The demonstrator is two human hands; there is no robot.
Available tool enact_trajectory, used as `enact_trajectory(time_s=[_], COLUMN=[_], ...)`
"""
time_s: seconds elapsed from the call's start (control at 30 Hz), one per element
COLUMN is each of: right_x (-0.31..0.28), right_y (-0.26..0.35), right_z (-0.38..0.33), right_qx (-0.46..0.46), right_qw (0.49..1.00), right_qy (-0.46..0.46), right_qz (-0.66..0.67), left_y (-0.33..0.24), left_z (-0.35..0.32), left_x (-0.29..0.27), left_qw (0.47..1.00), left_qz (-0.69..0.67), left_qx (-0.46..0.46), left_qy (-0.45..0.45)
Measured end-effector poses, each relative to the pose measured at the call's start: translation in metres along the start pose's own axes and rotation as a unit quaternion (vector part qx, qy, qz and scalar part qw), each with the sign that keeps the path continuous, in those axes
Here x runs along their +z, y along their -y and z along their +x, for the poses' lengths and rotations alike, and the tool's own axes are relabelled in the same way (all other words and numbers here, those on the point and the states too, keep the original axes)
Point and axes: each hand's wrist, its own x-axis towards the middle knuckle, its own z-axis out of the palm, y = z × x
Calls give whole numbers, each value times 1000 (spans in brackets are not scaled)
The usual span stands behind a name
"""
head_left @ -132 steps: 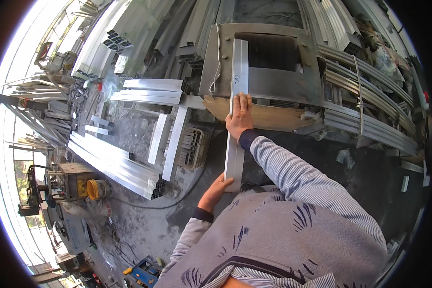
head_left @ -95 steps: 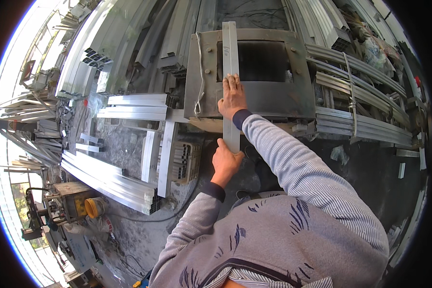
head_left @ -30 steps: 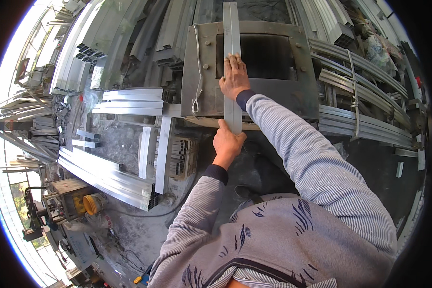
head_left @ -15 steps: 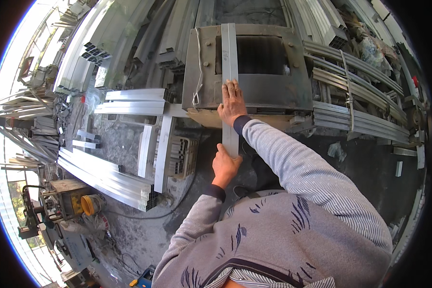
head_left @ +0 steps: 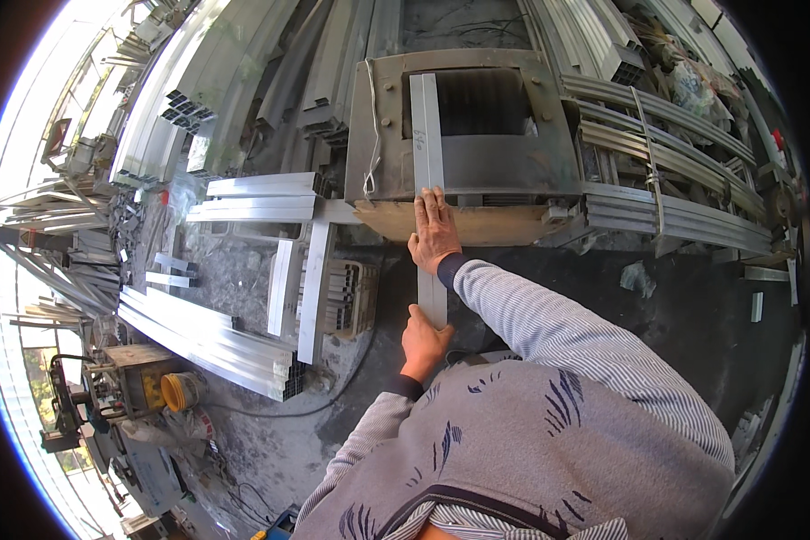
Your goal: The person repeatedly picks up long metal profiles, places them on a machine table, and moves them to a nearby crate. The person handles the profiles one at a time, inspecting them briefly before stacking them in the crate.
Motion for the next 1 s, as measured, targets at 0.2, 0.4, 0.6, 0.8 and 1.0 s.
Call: enact_trajectory(time_s=[0.2,0.4,0.6,0.8,1.0], right_x=[-2,-7,-9,-3,-6], right_y=[1,3,8,21,35], right_z=[-10,-27,-47,-74,-99], right_qx=[10,15,15,20,24], right_qw=[999,1000,1000,1000,999], right_qy=[32,20,15,20,42], right_qz=[-1,0,16,3,8], left_y=[3,8,19,41,53], left_z=[-11,-26,-42,-64,-89], left_x=[-1,0,7,12,7], left_qw=[1000,1000,1000,1000,1000], left_qz=[3,9,9,22,17], left_qx=[-3,11,6,3,-12], left_qy=[6,6,10,3,10])
